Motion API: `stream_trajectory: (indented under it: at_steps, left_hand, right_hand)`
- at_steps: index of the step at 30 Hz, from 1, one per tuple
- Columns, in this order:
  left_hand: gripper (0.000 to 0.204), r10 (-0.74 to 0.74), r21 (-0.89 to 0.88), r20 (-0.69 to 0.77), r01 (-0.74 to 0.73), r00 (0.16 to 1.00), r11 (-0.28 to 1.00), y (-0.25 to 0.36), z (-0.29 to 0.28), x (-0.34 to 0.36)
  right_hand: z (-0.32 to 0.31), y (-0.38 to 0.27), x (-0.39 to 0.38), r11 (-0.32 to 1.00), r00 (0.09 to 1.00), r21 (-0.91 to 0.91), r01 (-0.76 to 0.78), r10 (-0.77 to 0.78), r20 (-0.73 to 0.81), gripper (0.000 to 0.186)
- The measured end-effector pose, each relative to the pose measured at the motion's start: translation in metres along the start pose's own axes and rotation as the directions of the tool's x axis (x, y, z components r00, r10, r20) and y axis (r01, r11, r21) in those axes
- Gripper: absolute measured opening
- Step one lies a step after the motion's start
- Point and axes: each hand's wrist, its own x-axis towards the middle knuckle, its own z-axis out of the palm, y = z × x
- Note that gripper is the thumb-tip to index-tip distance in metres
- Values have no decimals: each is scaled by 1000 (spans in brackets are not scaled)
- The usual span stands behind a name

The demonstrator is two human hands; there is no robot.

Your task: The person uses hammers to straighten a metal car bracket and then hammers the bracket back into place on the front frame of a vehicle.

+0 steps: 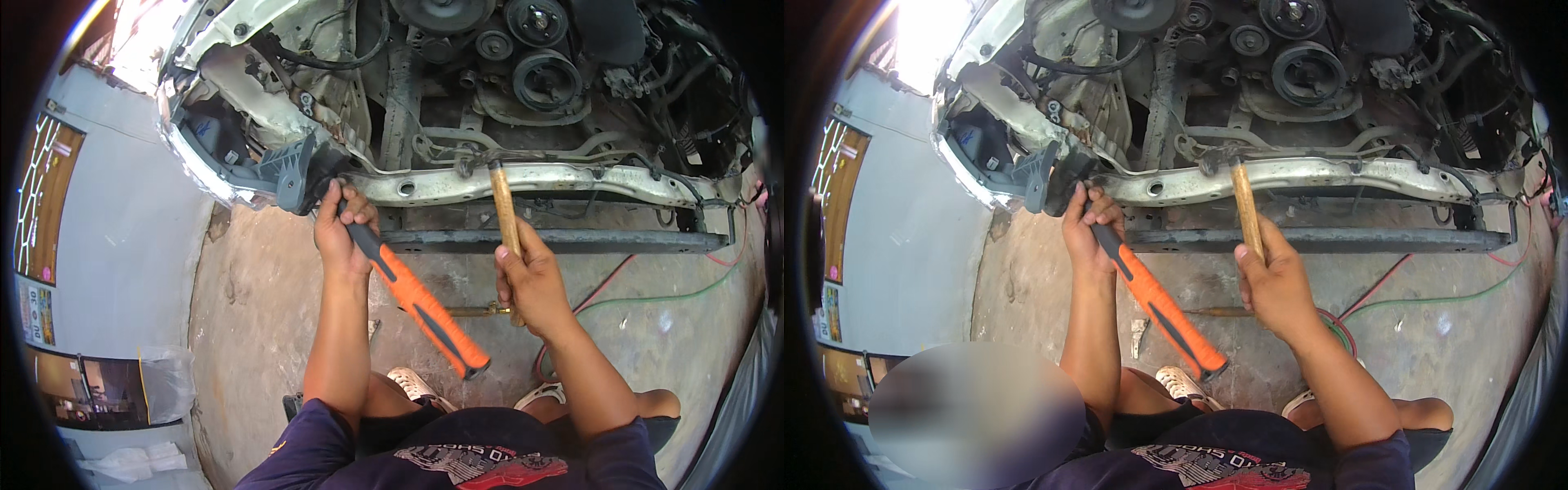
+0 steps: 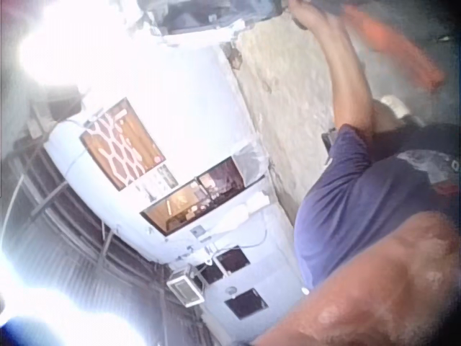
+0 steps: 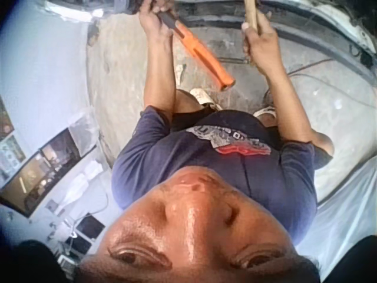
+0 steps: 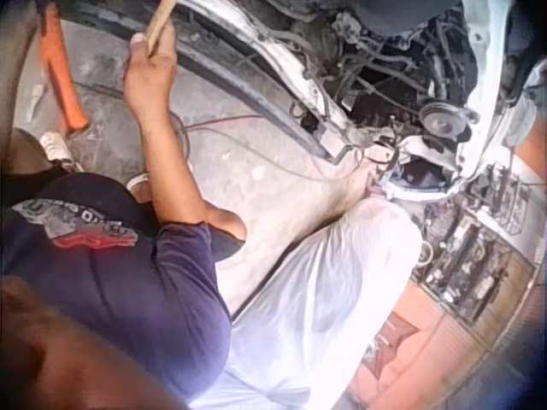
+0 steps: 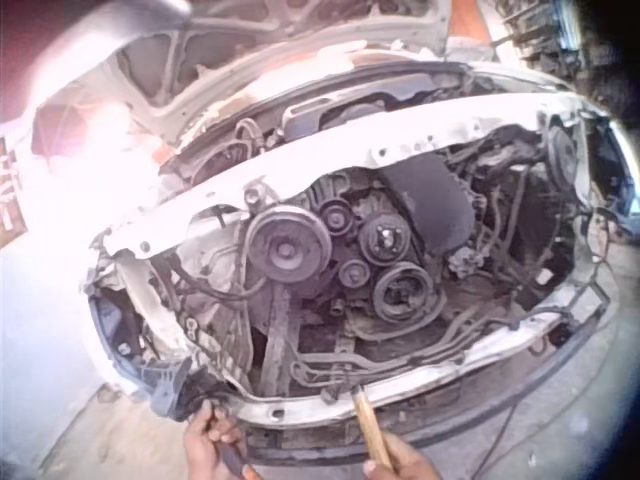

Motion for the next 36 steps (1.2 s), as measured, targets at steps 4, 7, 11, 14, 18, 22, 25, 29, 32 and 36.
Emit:
stream_trajectory:
  at_steps: [4,7,11,14,18,22,25,29,32,36]
  left_hand:
    - [17,-23,-157,156,47,988,986,20,-1,15]
    - [19,-67,-170,231,108,971,980,32,0,24]
    - [19,-178,-73,230,199,957,977,44,-7,28]
    - [18,-178,-17,142,182,974,983,49,-5,25]
    - [14,-23,228,-61,36,998,973,36,5,18]
    - [10,-56,250,-88,77,995,965,41,4,13]
    - [9,-103,282,-39,110,994,953,48,6,16]
    - [7,-157,313,13,145,988,939,57,4,17]
    - [7,-161,322,-21,159,987,933,66,6,15]
    - [6,-172,290,7,162,985,943,58,5,18]
  right_hand:
    - [21,-4,3,983,999,182,3,-11,41,40]
    - [38,-23,18,956,990,293,29,-67,121,42]
    - [56,-26,45,983,975,165,76,-108,192,31]
    - [68,-38,49,962,978,233,145,-176,116,26]
    - [59,-59,56,865,916,303,400,-376,-138,34]
    - [84,-55,72,743,827,400,536,-367,-426,27]
    - [138,-2,99,786,832,307,537,-434,-346,16]
    - [119,-5,86,975,984,153,159,-169,60,12]
    - [76,-41,64,894,899,219,392,-322,-297,23]
    - [52,-65,73,552,511,308,775,-261,-819,22]
